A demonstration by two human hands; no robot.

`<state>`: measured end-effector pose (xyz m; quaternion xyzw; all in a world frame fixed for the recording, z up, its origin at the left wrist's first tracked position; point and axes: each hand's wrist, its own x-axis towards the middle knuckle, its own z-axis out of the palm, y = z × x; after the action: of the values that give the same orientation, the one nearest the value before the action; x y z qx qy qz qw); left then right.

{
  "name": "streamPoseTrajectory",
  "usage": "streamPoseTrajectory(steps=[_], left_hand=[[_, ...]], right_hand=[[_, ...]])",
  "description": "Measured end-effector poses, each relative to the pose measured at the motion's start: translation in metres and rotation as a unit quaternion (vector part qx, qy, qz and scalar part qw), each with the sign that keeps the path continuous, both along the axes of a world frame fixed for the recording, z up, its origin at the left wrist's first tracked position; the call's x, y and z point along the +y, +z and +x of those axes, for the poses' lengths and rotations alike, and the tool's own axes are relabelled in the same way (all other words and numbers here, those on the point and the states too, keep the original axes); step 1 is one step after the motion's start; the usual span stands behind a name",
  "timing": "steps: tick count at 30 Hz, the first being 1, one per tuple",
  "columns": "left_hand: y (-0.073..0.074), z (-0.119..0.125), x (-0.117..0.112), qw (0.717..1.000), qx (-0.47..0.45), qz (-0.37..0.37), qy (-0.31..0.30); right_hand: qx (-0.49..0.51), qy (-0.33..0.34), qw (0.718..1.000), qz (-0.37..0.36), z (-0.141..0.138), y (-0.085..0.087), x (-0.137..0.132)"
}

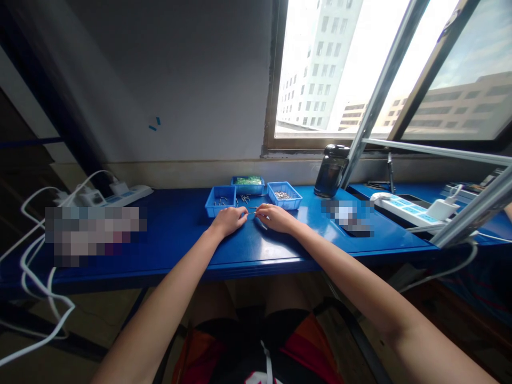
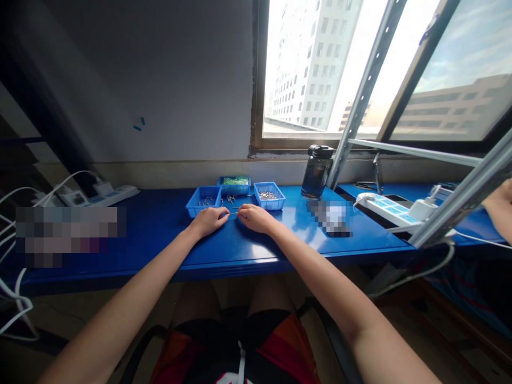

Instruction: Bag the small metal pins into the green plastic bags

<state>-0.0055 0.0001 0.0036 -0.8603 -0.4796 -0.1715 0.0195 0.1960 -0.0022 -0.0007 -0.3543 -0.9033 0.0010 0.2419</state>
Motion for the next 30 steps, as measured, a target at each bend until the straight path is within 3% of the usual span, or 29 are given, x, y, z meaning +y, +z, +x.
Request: streamPoseTrajectory(steps=[16, 24, 30], left_hand=[[-0.0017, -0.0007, 0.0017, 1.0, -0.001, 0.017, 0.003], [0.0042, 0.0021, -0.0046, 1.0, 0.007, 0.003, 0.022], [0.0026, 0.0025, -0.0046, 0.999, -0.027, 0.025, 0.037]], right_hand=[[-0.014, 0.006, 1.0, 0.001, -0.0009, -0.0012, -0.0007], [-0.032, 0.01, 0.999, 0.008, -0.0016, 0.0004, -0.0027], [-0.019, -0.017, 1.0, -0.017, -0.003, 0.0028, -0.0046]])
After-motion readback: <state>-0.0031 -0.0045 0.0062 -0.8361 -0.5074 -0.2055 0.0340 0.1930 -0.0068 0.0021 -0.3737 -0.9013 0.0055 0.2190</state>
